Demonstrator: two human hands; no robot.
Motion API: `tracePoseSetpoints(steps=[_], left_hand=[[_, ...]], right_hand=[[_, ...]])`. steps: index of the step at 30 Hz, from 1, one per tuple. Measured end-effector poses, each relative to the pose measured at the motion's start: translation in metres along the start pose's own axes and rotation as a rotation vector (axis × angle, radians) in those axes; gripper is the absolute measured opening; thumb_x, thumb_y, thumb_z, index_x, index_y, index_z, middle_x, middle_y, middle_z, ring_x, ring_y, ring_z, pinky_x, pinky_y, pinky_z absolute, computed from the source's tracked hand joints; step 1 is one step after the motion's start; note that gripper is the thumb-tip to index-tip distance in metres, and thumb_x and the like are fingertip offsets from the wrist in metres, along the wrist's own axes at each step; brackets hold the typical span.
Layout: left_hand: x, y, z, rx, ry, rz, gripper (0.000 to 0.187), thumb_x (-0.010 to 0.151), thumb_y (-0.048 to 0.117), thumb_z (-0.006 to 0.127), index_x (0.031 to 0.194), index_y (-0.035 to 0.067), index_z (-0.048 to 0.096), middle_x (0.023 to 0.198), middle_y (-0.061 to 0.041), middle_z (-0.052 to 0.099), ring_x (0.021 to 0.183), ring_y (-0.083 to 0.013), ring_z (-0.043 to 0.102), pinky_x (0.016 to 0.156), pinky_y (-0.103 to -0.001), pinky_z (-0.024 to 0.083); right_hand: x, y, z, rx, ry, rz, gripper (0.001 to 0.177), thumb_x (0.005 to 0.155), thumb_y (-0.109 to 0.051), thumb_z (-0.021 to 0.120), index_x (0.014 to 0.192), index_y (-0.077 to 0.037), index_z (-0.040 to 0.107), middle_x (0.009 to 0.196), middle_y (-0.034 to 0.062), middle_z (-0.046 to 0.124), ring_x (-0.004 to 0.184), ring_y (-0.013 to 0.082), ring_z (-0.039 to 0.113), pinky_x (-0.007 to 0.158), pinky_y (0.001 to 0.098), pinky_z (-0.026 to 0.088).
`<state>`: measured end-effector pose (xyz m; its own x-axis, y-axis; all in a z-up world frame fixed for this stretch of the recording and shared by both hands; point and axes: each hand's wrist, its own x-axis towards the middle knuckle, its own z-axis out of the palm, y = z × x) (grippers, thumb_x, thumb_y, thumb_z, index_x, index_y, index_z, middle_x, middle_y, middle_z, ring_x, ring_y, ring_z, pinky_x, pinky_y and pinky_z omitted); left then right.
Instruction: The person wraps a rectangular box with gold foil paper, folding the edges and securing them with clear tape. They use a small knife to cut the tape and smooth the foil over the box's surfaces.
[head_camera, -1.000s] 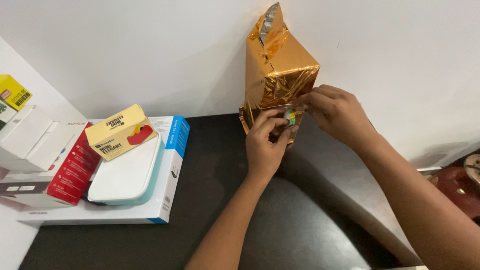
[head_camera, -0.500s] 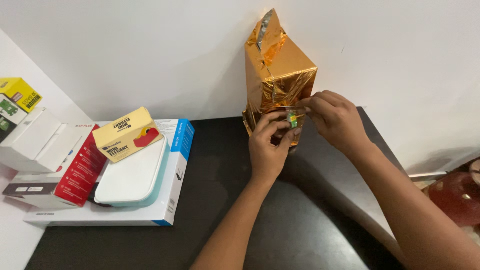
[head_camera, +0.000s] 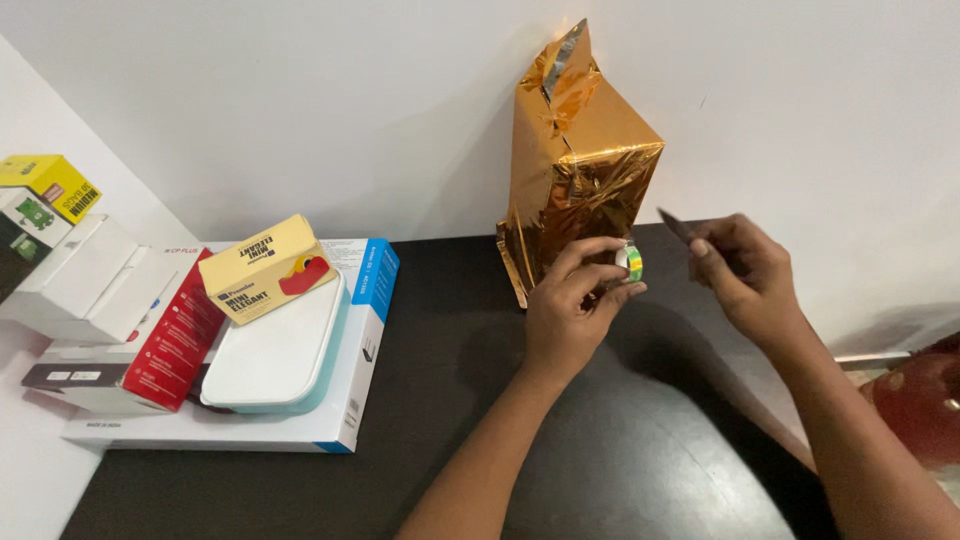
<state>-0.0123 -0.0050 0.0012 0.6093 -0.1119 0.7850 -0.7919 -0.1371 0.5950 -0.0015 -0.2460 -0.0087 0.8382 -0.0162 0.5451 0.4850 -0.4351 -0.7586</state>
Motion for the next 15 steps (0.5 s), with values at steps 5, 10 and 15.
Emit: tracePoseSetpoints(steps=[5, 10, 15], left_hand=[[0.000, 0.005, 0.005, 0.020, -0.020, 0.015, 0.018, 0.088, 0.020, 0.082, 0.094, 0.006, 0.074, 0.127, 0.000, 0.069, 0.084, -0.0068, 0.071, 0.065, -0.020, 0.060], [-0.003, 0.001, 0.009, 0.062, -0.061, -0.009, 0.019, 0.088, 0.023, 0.081, 0.094, 0.006, 0.074, 0.127, 0.001, 0.070, 0.075, -0.0042, 0.069, 0.063, -0.020, 0.059], [-0.004, -0.002, 0.007, 0.126, -0.046, -0.071, 0.019, 0.087, 0.022, 0.081, 0.096, 0.006, 0.076, 0.125, 0.002, 0.071, 0.072, -0.0060, 0.068, 0.061, -0.023, 0.057]], right_hand=[[-0.007, 0.023, -0.022, -0.553, -0.247, 0.250, 0.019, 0.085, -0.020, 0.076, 0.096, -0.004, 0.077, 0.086, 0.0090, 0.074, 0.079, 0.0245, 0.073, 0.072, 0.0391, 0.059], [-0.008, 0.024, -0.011, -0.743, -0.230, 0.159, 0.022, 0.082, -0.023, 0.080, 0.095, -0.005, 0.078, 0.090, 0.0113, 0.072, 0.082, 0.0280, 0.072, 0.075, 0.0392, 0.059], [-0.014, -0.002, 0.011, -0.498, -0.033, 0.219, 0.024, 0.097, -0.025, 0.074, 0.099, -0.001, 0.075, 0.092, 0.0107, 0.072, 0.079, 0.0212, 0.073, 0.071, 0.0337, 0.059]])
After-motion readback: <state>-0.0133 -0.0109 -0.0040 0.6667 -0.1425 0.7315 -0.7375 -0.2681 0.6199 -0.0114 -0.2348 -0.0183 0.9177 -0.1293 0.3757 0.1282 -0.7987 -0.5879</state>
